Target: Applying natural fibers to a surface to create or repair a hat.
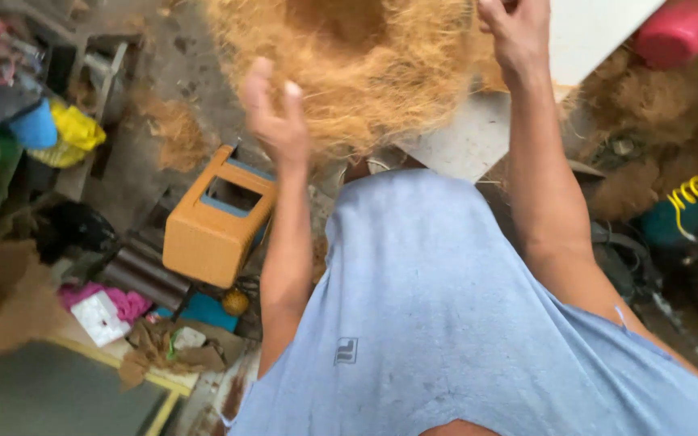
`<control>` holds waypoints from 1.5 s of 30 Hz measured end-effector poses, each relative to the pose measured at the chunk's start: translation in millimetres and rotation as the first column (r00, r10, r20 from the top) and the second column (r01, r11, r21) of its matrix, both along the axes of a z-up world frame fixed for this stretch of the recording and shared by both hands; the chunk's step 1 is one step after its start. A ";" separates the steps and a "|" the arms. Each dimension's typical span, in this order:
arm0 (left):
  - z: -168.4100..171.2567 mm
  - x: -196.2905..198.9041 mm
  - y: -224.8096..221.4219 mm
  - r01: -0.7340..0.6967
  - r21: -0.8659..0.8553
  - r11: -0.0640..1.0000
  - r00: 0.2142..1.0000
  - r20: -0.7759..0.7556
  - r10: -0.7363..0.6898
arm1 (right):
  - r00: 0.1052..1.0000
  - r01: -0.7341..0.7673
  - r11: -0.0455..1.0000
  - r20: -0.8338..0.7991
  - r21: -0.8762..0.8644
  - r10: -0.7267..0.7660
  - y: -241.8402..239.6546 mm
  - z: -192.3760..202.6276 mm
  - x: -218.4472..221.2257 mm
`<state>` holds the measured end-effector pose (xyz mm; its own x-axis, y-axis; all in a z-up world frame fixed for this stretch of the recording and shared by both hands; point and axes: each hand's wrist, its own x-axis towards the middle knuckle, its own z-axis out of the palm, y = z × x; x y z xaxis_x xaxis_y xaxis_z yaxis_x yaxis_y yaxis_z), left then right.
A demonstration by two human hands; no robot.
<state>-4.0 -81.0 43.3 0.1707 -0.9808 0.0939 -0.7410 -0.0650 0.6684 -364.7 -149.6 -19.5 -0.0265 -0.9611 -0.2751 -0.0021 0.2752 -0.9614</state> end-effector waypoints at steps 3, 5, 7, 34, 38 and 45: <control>-36.1 83.5 -14.3 -0.416 -0.095 0.905 0.883 -0.282 0.376 | 0.988 -0.021 0.996 -0.152 -0.089 0.007 17.4 -15.9 10.8; -60.6 122.0 -31.1 -0.421 0.012 0.907 0.853 -0.335 0.401 | 0.984 -0.073 0.958 -0.175 -0.276 0.025 22.5 -18.4 11.5; -69.8 129.3 -50.0 -0.386 0.027 0.922 0.892 -0.244 0.381 | 0.982 -0.026 0.986 -0.188 -0.163 -0.005 19.9 1.8 27.3; -89.1 110.5 -93.3 -0.227 0.210 0.951 0.827 -0.473 0.302 | 0.890 0.303 0.953 -0.354 -0.009 -0.286 45.7 -6.9 60.2; -95.4 119.2 -87.0 -0.264 0.263 0.928 0.645 -0.667 0.373 | 0.880 0.414 0.908 -0.281 0.056 -0.384 56.2 13.8 62.4; -67.5 131.1 -6.4 -0.249 0.508 0.825 0.474 -0.679 0.561 | 0.942 0.291 0.956 -0.186 0.043 -0.279 108.4 38.7 65.2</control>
<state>127.2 -87.4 -24.3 0.4040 -0.7202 -0.5640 0.2293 -0.5171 0.8246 -299.5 -41.2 19.3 -0.3506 -0.8851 -0.3061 -0.0810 0.3543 -0.9316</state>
